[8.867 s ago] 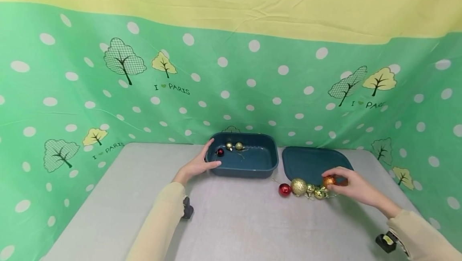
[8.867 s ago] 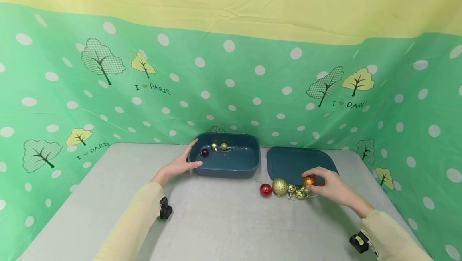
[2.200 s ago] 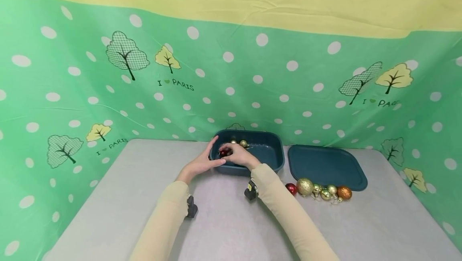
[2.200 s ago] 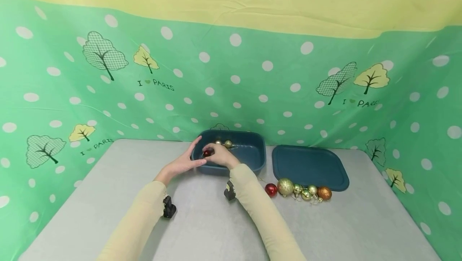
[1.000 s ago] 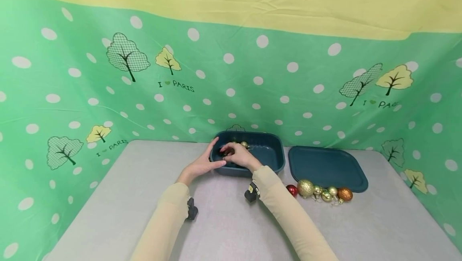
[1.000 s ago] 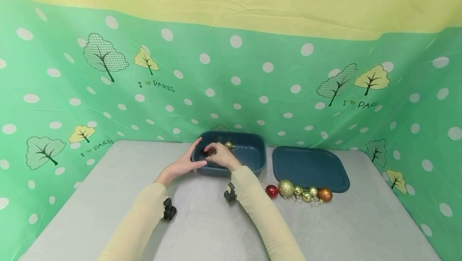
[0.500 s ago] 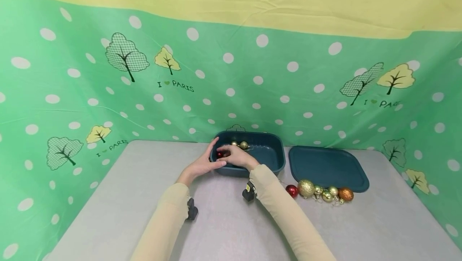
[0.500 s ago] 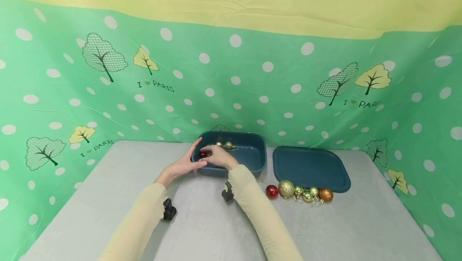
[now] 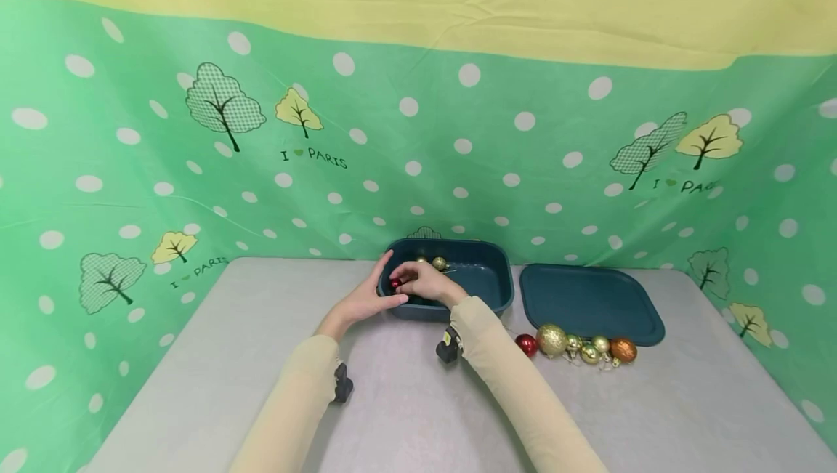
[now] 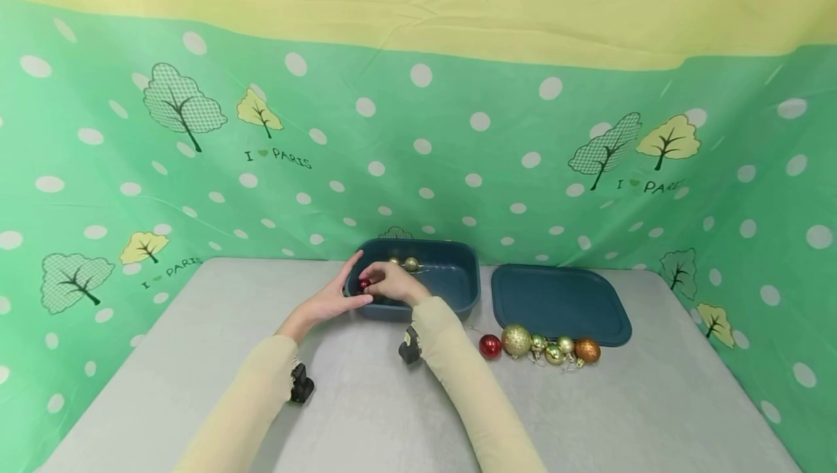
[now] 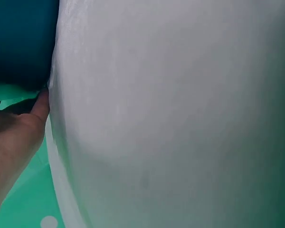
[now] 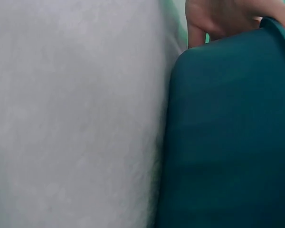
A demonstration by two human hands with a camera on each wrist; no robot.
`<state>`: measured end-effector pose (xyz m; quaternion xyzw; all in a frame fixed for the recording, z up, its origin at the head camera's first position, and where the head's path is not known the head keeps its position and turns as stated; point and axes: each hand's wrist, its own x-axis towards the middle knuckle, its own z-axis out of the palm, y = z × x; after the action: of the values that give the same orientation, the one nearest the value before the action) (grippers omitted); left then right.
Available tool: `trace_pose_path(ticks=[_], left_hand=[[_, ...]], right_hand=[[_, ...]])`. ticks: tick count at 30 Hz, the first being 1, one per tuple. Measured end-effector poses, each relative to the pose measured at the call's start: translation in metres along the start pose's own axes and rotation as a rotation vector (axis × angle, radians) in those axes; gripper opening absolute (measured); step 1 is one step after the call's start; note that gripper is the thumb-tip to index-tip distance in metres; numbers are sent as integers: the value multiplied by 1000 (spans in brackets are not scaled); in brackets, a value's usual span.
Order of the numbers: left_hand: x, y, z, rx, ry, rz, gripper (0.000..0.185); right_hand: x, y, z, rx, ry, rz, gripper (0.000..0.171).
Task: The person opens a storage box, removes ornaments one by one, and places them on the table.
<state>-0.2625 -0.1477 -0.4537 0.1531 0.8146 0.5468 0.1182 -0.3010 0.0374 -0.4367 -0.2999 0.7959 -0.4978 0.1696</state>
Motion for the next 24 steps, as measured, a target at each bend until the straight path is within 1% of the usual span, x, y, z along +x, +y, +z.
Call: trace_pose_path(ticks=[3, 6, 10, 13, 18, 21, 24], left_hand=[[-1, 0, 1, 43, 17, -1, 100], [-1, 2, 1, 86, 30, 4, 101], [0, 2, 1, 133, 34, 17, 101], [0, 4, 1, 170, 32, 23, 102], [1, 5, 0, 241, 35, 49, 103], [0, 6, -2, 291, 27, 66, 102], [-2, 9, -6, 332, 0, 74, 100]], right_hand=[[-1, 0, -1, 63, 36, 0, 27], [-3, 1, -4, 117, 79, 29, 29], [-11, -1, -12, 154, 121, 49, 33], [-21, -6, -22, 148, 143, 40, 33], [-45, -15, -42, 96, 169, 30, 33], [-64, -21, -54, 81, 175, 25, 35], [-87, -25, -66, 72, 186, 23, 35]])
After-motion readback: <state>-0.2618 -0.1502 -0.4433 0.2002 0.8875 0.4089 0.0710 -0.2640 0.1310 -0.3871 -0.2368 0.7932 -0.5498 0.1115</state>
